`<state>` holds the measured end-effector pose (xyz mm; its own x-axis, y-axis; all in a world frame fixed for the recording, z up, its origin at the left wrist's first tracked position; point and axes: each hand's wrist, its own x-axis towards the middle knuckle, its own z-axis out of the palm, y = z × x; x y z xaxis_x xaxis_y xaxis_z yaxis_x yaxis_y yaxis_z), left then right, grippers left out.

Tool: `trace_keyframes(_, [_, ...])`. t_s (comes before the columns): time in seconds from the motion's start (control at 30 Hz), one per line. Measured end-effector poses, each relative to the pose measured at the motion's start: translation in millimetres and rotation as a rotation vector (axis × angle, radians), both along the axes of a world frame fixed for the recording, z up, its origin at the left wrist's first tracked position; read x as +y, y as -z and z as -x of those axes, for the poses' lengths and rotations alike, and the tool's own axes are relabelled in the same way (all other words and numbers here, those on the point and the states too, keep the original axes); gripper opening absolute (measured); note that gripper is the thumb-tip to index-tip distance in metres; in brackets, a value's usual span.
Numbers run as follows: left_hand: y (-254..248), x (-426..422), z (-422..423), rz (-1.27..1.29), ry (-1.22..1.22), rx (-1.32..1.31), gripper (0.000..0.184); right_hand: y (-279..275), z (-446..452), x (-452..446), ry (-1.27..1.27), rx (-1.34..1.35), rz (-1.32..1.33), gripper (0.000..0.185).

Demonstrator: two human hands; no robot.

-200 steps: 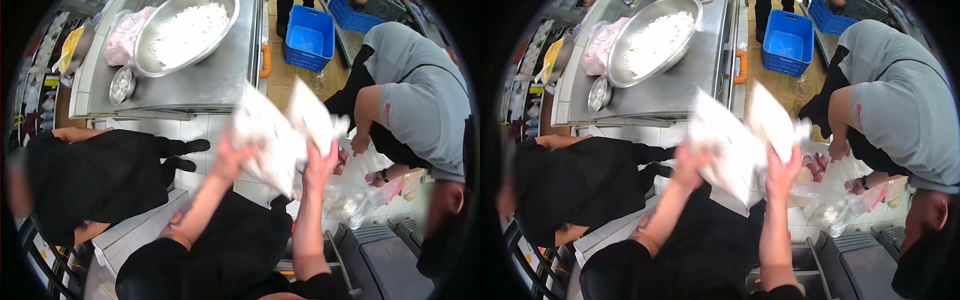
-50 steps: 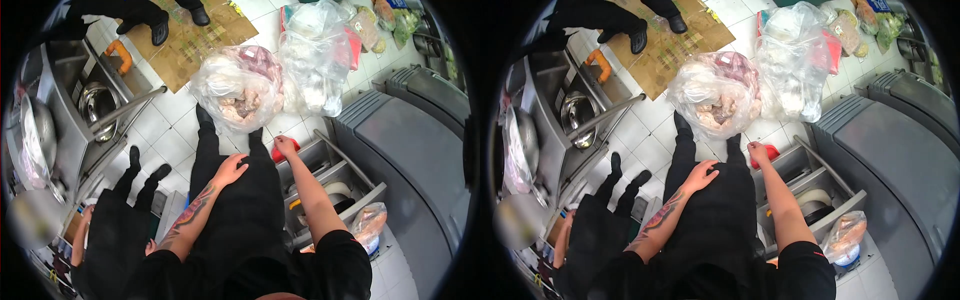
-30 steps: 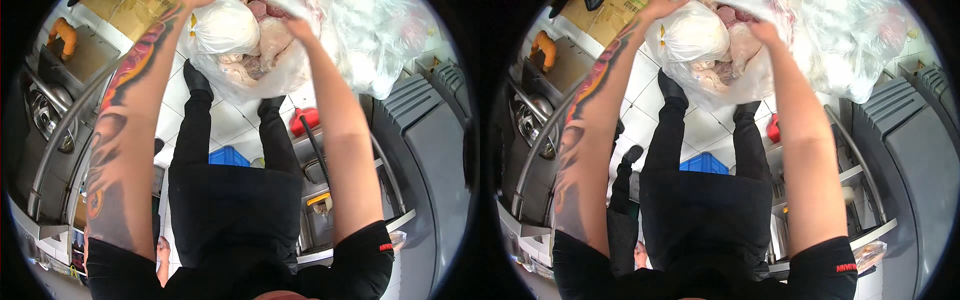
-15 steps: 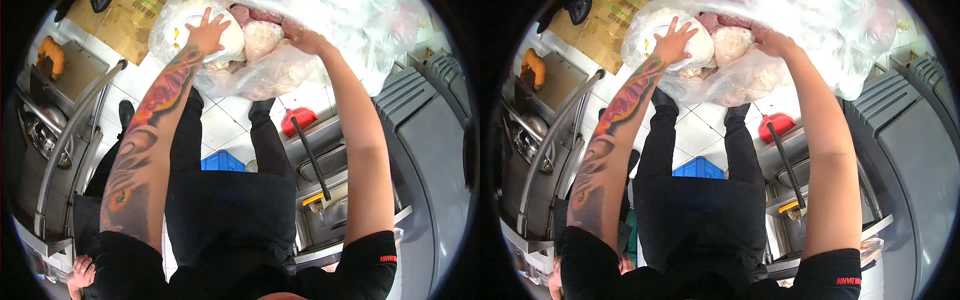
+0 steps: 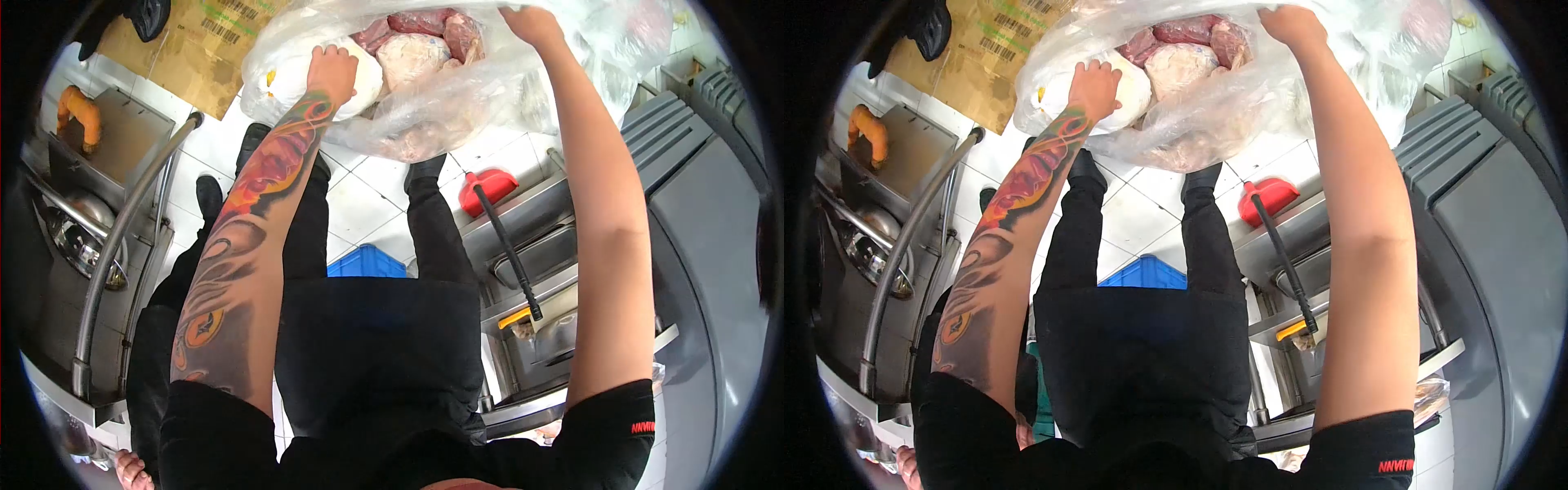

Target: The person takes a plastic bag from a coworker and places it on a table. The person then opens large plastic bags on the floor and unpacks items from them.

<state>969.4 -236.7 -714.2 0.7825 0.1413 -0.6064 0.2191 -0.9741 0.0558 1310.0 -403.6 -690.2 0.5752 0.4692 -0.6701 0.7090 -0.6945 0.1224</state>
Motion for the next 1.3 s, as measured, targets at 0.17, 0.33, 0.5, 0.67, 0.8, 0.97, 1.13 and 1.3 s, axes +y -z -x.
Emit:
trace_keyframes(0.17, [-2.3,-9.4,34.7,0.032,0.063,0.011,0.049,-0.6,42.9,39.4,0.141,0.062,-0.498,0.06])
trace_keyframes(0.33, [-7.0,-5.5,75.5,0.08,0.094,-0.027,0.047,-27.0,84.0,57.7,0.513,0.124,-0.696,0.061])
trace_keyframes(0.5, [3.9,-2.9,113.9,0.105,0.009,-0.122,0.037,8.7,147.3,6.4,-0.025,0.412,-0.464,0.054])
trace_keyframes(0.67, [9.0,12.3,114.7,0.128,0.036,-0.093,0.027,35.7,135.7,-55.8,-0.091,0.238,-0.021,0.053])
trace_keyframes(0.8, [14.0,42.8,68.4,0.137,0.102,-0.082,0.02,30.3,51.6,-79.4,0.109,0.464,0.212,0.071])
trace_keyframes(0.97, [27.6,94.1,2.0,0.045,-0.108,-0.315,0.023,-6.1,-14.9,-25.2,0.705,0.447,-0.109,0.078])
trace_keyframes(1.13, [31.5,44.2,-5.3,0.017,-0.845,-0.406,0.028,45.0,-4.9,-7.6,0.225,0.353,-0.343,0.058])
trace_keyframes(1.3, [3.2,-73.1,40.4,0.372,-0.589,-0.56,0.052,8.7,169.3,-11.3,-0.075,0.247,-0.074,0.047])
